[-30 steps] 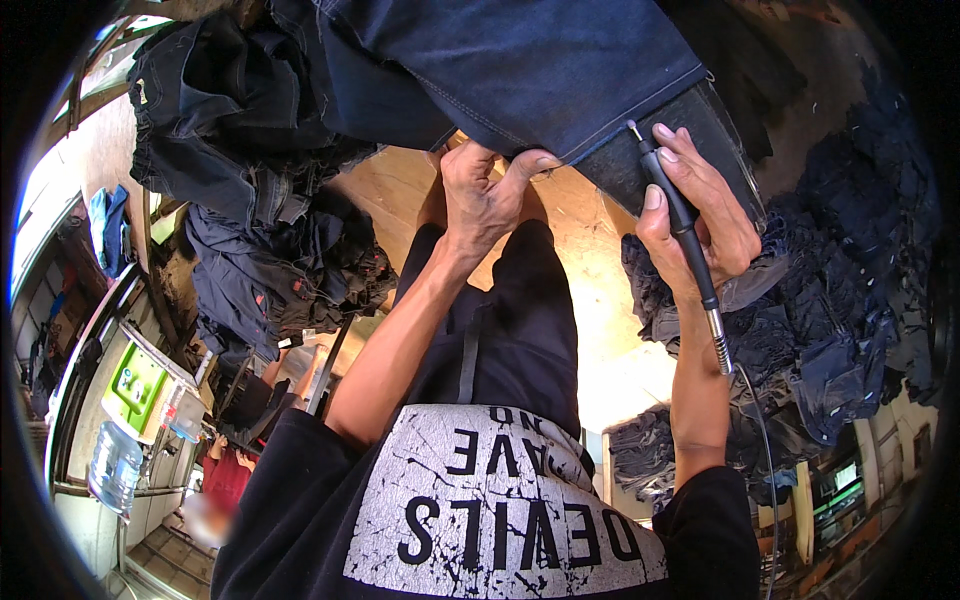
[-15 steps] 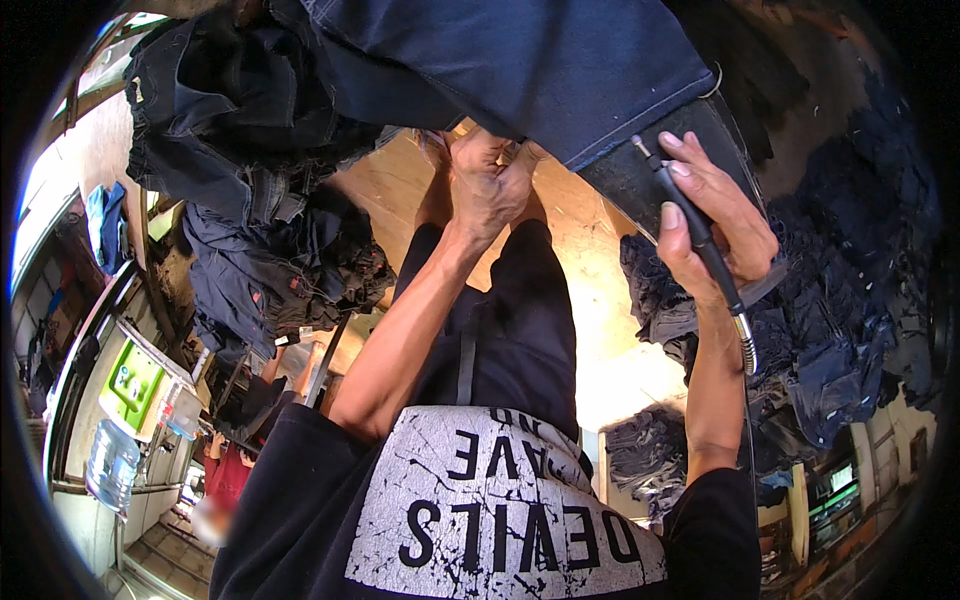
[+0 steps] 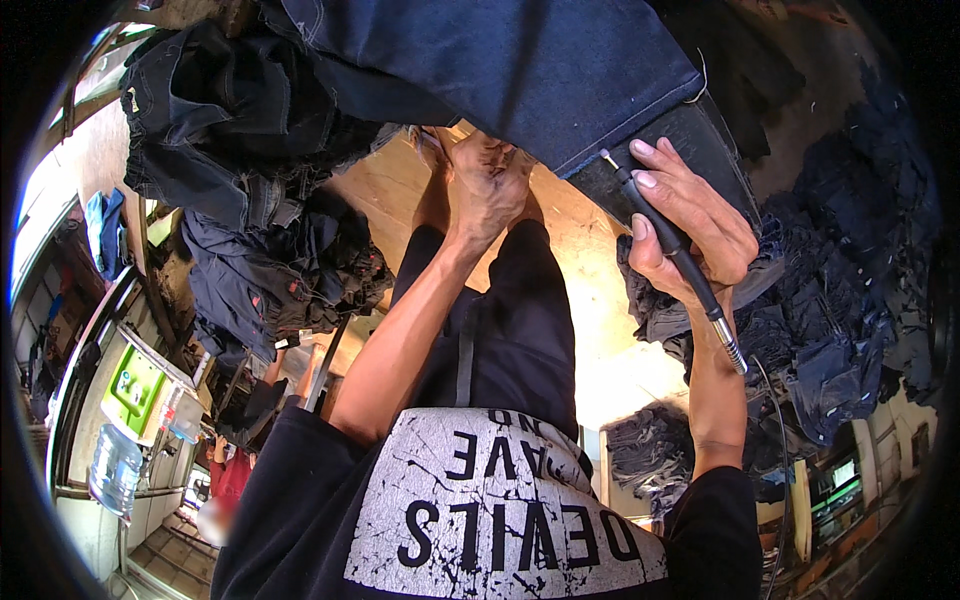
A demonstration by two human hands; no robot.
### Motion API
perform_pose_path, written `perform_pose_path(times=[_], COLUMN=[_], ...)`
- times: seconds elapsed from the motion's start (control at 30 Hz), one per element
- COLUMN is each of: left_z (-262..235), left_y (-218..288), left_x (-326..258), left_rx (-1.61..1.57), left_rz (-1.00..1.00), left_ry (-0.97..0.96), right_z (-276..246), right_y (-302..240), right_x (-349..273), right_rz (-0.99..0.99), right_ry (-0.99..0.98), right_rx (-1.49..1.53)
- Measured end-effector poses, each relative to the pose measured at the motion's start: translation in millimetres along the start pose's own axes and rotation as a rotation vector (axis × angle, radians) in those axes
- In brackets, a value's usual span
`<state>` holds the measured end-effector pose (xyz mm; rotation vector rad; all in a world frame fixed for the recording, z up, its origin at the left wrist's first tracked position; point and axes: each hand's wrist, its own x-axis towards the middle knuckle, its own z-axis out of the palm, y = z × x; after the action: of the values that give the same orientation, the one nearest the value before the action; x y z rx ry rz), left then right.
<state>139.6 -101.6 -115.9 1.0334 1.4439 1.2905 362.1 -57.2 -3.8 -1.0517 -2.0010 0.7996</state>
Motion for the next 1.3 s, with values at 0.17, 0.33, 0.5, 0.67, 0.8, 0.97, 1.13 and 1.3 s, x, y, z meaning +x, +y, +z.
perform_pose_path(times=[0.17, 0.33, 0.5, 0.67, 0.8, 0.97, 1.13, 1.3], left_z=[-3.6, -0.1, -4.2, -11.3, -10.8, -8.8, 12.1, 22.5], left_y=[2.4, 2.1, -6.6, -23.8, -35.4, -42.4, -36.9, -15.2], left_x=[-1.0, 1.5, -0.6, -2.1, -5.7, -7.5, -3.0, 2.7], left_rx=[0.086, 0.046, 0.090, 0.140, 0.151, 0.114, 0.105, 0.079], left_rz=[0.014, -0.043, -0.016, -0.016, -0.004, -0.031, 0.078, 0.095], left_ry=[-0.003, -0.001, -0.058, -0.116, -0.085, -0.087, 0.074, 0.104], right_z=[-2.1, -1.7, -3.4, -4.9, -5.6, -5.8, -6.5, -4.8], right_y=[-1.1, 0.3, 2.0, 2.5, 4.1, 4.9, 3.2, 6.9], right_x=[0.4, 0.2, -1.1, -1.0, -1.3, -2.2, -2.5, -4.4], right_rz=[0.026, 0.011, 0.008, 0.009, 0.017, 0.045, 0.081, 0.074], right_ry=[0.004, 0.021, 0.027, 0.030, 0.041, 0.069, 0.080, 0.115], right_rx=[-0.018, -0.004, -0.019, -0.028, -0.047, -0.047, -0.062, -0.061])
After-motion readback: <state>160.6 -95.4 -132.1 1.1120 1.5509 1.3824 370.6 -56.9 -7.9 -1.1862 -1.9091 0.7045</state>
